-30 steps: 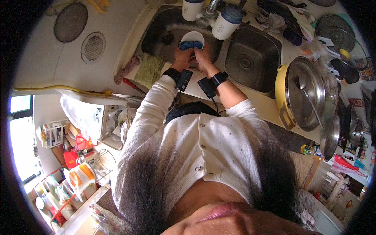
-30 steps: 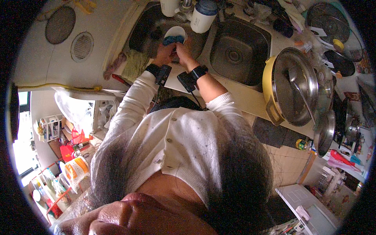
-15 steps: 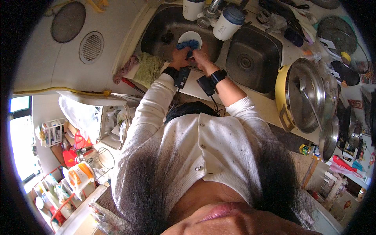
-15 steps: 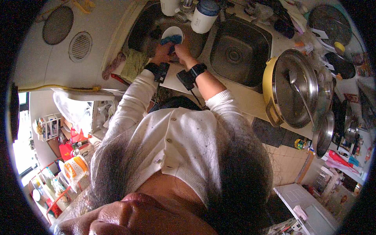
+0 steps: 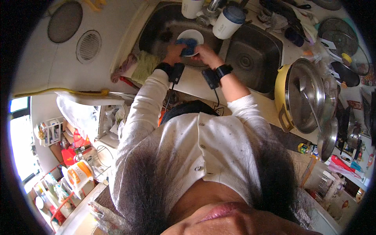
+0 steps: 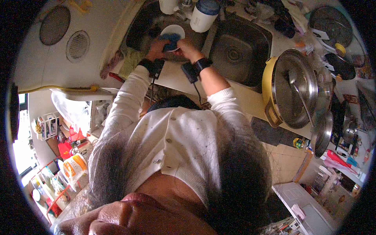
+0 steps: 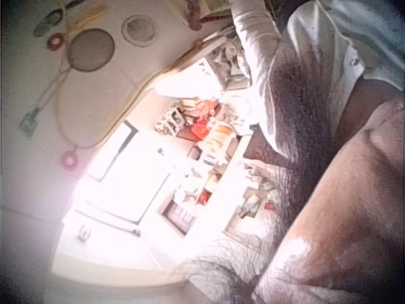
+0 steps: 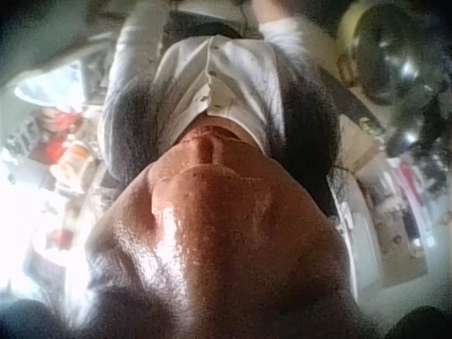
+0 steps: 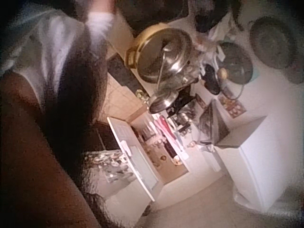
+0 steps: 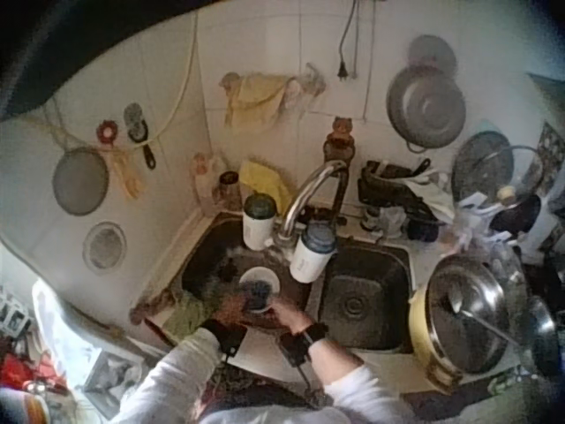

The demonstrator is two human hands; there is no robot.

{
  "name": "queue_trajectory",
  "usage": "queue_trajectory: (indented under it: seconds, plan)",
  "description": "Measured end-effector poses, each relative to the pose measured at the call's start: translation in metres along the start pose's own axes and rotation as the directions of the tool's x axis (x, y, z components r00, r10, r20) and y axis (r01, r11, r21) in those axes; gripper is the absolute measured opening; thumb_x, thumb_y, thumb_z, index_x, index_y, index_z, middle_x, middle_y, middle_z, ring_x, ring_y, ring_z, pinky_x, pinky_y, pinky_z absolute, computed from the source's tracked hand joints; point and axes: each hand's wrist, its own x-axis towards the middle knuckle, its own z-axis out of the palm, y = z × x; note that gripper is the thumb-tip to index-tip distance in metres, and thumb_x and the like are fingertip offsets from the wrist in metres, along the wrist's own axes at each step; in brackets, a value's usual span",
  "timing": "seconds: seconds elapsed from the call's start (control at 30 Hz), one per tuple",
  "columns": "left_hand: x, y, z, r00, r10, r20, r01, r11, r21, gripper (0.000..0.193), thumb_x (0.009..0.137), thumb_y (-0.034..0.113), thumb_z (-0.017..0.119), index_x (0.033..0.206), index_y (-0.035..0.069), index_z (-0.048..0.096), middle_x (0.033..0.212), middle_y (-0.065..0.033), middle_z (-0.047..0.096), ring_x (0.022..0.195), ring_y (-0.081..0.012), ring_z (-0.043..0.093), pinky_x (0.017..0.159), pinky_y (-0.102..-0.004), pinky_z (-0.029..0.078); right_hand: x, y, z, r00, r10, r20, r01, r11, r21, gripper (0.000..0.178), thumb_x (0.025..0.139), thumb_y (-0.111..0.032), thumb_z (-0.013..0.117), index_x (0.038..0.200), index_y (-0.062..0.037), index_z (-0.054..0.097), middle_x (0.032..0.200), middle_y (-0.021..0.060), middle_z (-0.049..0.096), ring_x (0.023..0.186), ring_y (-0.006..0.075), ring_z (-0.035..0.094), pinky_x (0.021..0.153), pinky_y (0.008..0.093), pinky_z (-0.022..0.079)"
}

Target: The person washes a small white bowl and an orange plate in a metal basin, then places them in a cabinet. The person then washes another small white bowl in the sink using a blue sponge and running water.

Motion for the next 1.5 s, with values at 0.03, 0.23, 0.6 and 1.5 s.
queue_trajectory:
  seconds: [0.03,0.23,0.6,1.5]
  plan:
    - [0.0,-0.006,0.0,0.997,0.062,-0.048,-0.062,0.998,-0.005,0.058,0.051,0.02,0.075,0.106,0.015,0.062,0.109,-0.0115,0.062,0.101,-0.033,0.056,0.084,-0.042,0.045,0.005,-0.005,-0.008,0.995,-0.007,0.097,0.008,1.0,-0.01,0.015,0.076,-0.009,0.053,0.089,0.0005,0.055,0.079,0.0131,0.061,0.064,0.0225,0.062,0.048,0.0297,0.05]
    - [0.003,-0.025,0.03,0.939,0.062,-0.339,-0.17,0.939,-0.3,0.054,0.051,0.016,0.07,0.103,0.005,0.059,0.104,-0.014,0.062,0.093,-0.0322,0.059,0.084,-0.0389,0.046,0.011,0.008,0.005,0.98,-0.123,-0.154,0.146,0.978,0.149,0.03,0.075,-0.003,0.049,0.103,0.0059,0.05,0.089,0.0174,0.059,0.065,0.0276,0.063,0.052,0.0327,0.053]
    - [0.004,-0.007,0.031,0.806,-0.44,-0.396,-0.38,0.129,-0.916,0.042,0.075,0.015,0.049,0.115,0.002,0.054,0.107,-0.013,0.06,0.096,-0.0274,0.059,0.085,-0.0391,0.048,-0.001,-0.001,-0.018,0.996,-0.081,-0.034,0.087,0.965,0.248,0.036,0.071,0.002,0.043,0.105,0.0147,0.046,0.088,0.0258,0.059,0.066,0.0372,0.063,0.053,0.0365,0.054]
    - [-0.011,0.047,-0.002,0.912,-0.235,-0.336,-0.078,0.705,-0.705,0.044,0.071,0.014,0.071,0.112,0.009,0.056,0.109,-0.0098,0.061,0.091,-0.0249,0.061,0.082,-0.0347,0.05,-0.008,-0.023,-0.009,0.991,-0.065,-0.121,0.084,0.985,0.151,0.035,0.07,0.001,0.043,0.103,0.008,0.05,0.074,0.0201,0.059,0.051,0.0268,0.058,0.042,0.0308,0.047]
